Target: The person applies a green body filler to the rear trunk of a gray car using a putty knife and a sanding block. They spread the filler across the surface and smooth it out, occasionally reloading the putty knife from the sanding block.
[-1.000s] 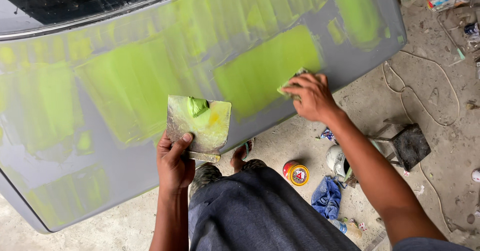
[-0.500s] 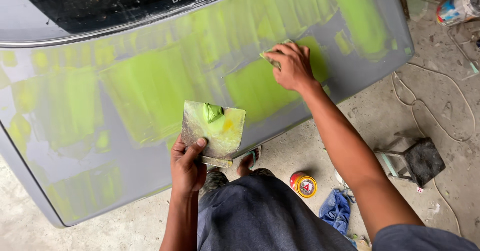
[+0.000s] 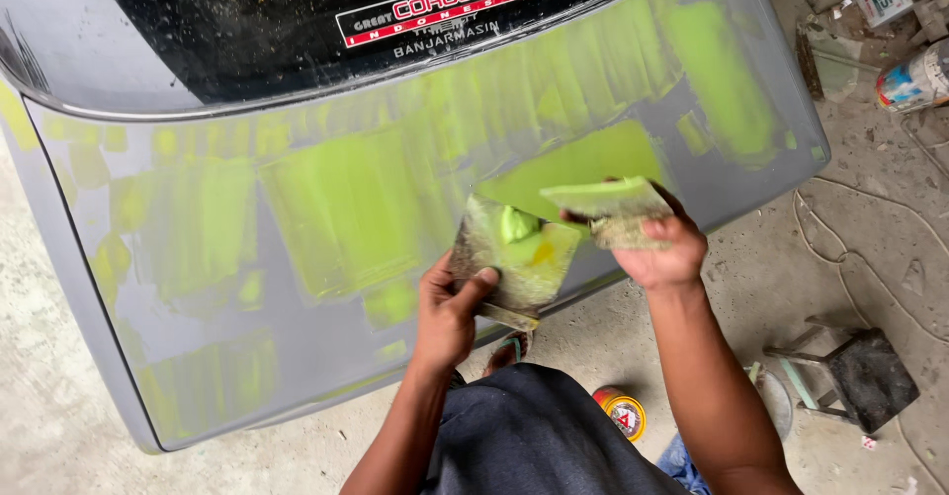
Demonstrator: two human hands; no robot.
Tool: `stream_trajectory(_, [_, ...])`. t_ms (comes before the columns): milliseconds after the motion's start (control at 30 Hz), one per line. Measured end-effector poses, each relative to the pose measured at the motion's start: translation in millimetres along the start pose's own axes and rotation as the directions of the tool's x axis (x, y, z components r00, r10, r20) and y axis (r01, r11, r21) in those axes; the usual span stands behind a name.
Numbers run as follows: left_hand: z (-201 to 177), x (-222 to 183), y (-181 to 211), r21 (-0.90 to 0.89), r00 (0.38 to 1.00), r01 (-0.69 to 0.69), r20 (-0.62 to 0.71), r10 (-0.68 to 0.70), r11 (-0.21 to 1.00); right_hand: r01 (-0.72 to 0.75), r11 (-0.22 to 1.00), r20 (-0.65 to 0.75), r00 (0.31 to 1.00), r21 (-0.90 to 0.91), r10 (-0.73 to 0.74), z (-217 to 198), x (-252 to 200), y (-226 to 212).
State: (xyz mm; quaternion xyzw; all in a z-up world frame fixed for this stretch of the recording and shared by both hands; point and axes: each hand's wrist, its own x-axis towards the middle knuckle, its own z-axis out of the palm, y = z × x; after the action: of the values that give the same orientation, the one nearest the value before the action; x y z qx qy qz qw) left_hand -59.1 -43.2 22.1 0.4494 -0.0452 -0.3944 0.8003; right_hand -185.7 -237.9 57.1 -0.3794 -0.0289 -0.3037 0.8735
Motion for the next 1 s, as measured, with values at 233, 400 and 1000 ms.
stream_trajectory(233, [13.0, 7.8, -7.4, -0.025, 0.994, -0.081, 0.066, 0.082, 0.996, 0.167, 0.92, 0.164, 0.98, -0.355, -0.115, -2.6, -14.8, -12.8])
stream_trajectory(400, [7.3, 9.8, -9.8, -0.119, 0.994, -0.074, 0.067, 0.082, 0.99, 0.173, 0.823, 0.161, 0.982, -0.54, -0.101, 3.8, -12.3, -11.4])
stream_trajectory(1000, [38.8, -4.9, 46.7, 0.049, 0.993, -0.059, 0.104, 0.054, 0.997, 0.49, -0.583, 0.728, 0.624, -0.648, -0.284, -22.4, -9.8, -5.7])
